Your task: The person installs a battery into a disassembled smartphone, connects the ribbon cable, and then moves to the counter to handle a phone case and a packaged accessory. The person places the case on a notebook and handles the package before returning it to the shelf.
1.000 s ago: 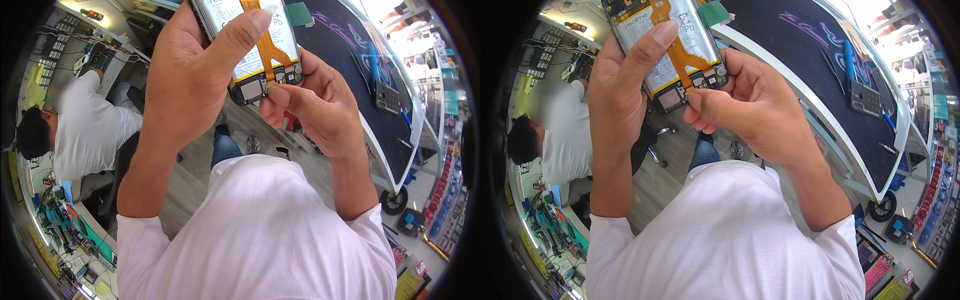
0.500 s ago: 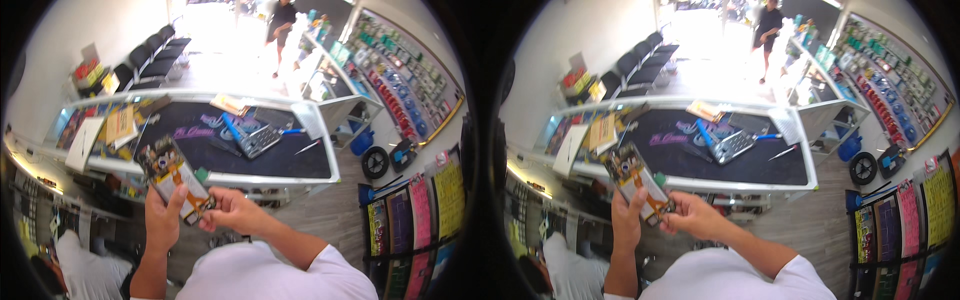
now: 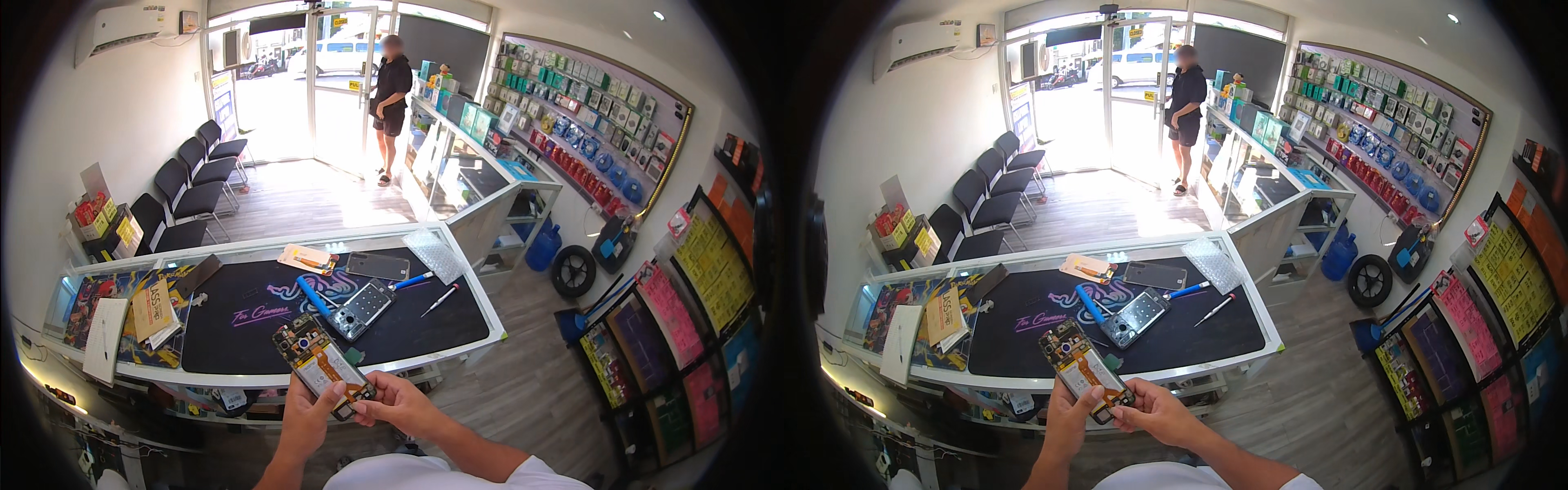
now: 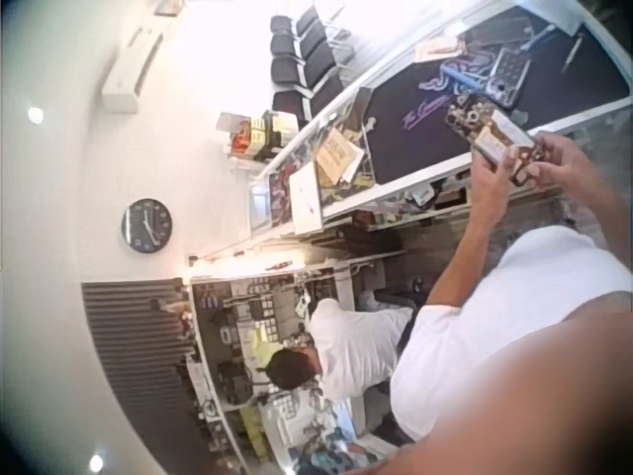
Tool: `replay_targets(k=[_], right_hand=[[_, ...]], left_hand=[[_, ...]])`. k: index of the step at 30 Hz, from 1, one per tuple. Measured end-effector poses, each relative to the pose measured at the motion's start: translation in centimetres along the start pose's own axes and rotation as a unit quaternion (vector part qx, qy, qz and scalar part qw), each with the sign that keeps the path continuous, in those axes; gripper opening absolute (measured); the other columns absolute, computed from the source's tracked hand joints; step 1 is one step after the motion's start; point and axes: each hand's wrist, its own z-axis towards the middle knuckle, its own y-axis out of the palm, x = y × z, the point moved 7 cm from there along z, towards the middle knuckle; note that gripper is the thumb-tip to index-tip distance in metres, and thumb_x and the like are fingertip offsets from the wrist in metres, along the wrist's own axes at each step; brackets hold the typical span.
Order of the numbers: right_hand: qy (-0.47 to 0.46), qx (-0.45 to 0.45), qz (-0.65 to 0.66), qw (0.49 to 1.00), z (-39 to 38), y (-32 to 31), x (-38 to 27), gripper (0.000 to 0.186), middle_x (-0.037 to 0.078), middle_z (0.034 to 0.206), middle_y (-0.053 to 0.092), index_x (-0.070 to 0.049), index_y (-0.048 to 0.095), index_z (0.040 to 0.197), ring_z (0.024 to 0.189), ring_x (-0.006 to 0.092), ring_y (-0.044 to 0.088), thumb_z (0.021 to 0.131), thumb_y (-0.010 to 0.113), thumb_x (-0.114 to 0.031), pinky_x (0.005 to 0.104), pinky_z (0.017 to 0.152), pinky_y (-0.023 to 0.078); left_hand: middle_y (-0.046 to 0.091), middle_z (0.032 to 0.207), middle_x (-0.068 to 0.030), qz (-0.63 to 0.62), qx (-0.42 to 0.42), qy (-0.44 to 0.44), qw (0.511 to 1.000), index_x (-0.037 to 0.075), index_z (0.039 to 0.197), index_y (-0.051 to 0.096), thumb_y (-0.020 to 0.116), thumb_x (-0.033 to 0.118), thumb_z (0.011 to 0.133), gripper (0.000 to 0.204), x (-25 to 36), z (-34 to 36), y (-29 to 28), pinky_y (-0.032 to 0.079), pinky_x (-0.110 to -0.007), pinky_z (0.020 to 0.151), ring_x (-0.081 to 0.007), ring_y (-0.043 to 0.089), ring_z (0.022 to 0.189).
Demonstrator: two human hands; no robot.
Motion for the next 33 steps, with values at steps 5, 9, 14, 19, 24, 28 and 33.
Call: replay_targets(k=[5, 9, 14, 19, 24, 28, 33], right_hand=[[-0.031, -0.019, -0.016, 0.999, -0.5, -4.6, -2.5, 0.039, 0.004, 0.107, 0.068, 0.0, 0.053, 0.135, 0.094, 0.0077, 0.066, 0.105, 0.07, -0.017, 0.0264, 0.083, 0.057], [-0.01, -0.04, -0.055, 0.998, -0.8, -9.8, -5.0, 0.041, 0.005, 0.109, 0.067, 0.001, 0.051, 0.137, 0.096, 0.0077, 0.066, 0.104, 0.07, -0.016, 0.0263, 0.085, 0.057], [-0.036, -0.096, -0.155, 0.982, -1.3, -16.3, -8.1, 0.058, 0.009, 0.11, 0.072, 0.005, 0.051, 0.142, 0.095, 0.0111, 0.068, 0.1, 0.077, -0.025, 0.0279, 0.083, 0.056], [-0.029, 0.017, -0.264, 0.964, -2.6, -24.7, -11.4, 0.035, 0.005, 0.098, 0.073, 0.0, 0.066, 0.13, 0.086, 0.0094, 0.066, 0.099, 0.075, -0.013, 0.0263, 0.08, 0.053], [-0.208, 0.098, -0.504, 0.832, -1.4, -27.5, -15.0, 0.026, 0.007, 0.103, 0.071, -0.004, 0.074, 0.12, 0.092, 0.0195, 0.065, 0.094, 0.075, -0.009, 0.034, 0.084, 0.052], [-0.33, 0.047, -0.654, 0.679, 2.2, -25.4, -15.2, 0.026, 0.007, 0.111, 0.067, -0.006, 0.076, 0.117, 0.104, 0.028, 0.06, 0.092, 0.075, -0.01, 0.0409, 0.093, 0.048], [-0.277, 0.022, -0.719, 0.637, 3.7, -24.9, -14.6, 0.017, 0.008, 0.102, 0.068, -0.006, 0.077, 0.108, 0.101, 0.0283, 0.06, 0.093, 0.076, -0.015, 0.0437, 0.09, 0.048]], left_hand=[[0.065, 0.129, -0.0126, 0.002, 0.019, 0.014, 1.0, 0.002, 0.142, 0.044, 0.072, 0.014, 0.1, 0.052, -1.5, 2.3, 4.7, 0.052, -0.035, 0.103, -0.0178, 0.065, 0.117], [0.065, 0.127, -0.0116, 0.0, 0.05, 0.042, 0.998, 0.002, 0.144, 0.044, 0.071, 0.014, 0.1, 0.053, -3.5, 4.8, 9.0, 0.051, -0.035, 0.105, -0.0175, 0.064, 0.118], [0.066, 0.127, -0.0118, 0.021, 0.12, 0.004, 0.993, 0.001, 0.142, 0.048, 0.071, 0.019, 0.1, 0.051, -7.4, 7.1, 12.5, 0.049, -0.036, 0.107, -0.0179, 0.065, 0.119], [0.067, 0.131, -0.0127, 0.042, 0.161, -0.045, 0.985, 0.001, 0.145, 0.05, 0.071, 0.021, 0.099, 0.054, -8.9, 9.1, 13.3, 0.048, -0.036, 0.108, -0.0186, 0.065, 0.12], [0.067, 0.132, -0.0109, 0.121, 0.174, -0.024, 0.977, 0.0, 0.146, 0.051, 0.072, 0.021, 0.099, 0.056, -6.6, 8.6, 10.0, 0.047, -0.035, 0.11, -0.0183, 0.064, 0.122], [0.066, 0.134, -0.0097, 0.158, 0.274, 0.009, 0.949, 0.001, 0.149, 0.048, 0.071, 0.018, 0.099, 0.057, -2.5, 6.1, 3.2, 0.047, -0.032, 0.108, -0.0156, 0.064, 0.122], [0.068, 0.126, -0.0068, 0.144, 0.276, 0.007, 0.95, 0.002, 0.145, 0.051, 0.067, 0.018, 0.099, 0.052, -1.2, 5.4, -4.0, 0.053, -0.031, 0.099, -0.013, 0.068, 0.11]])
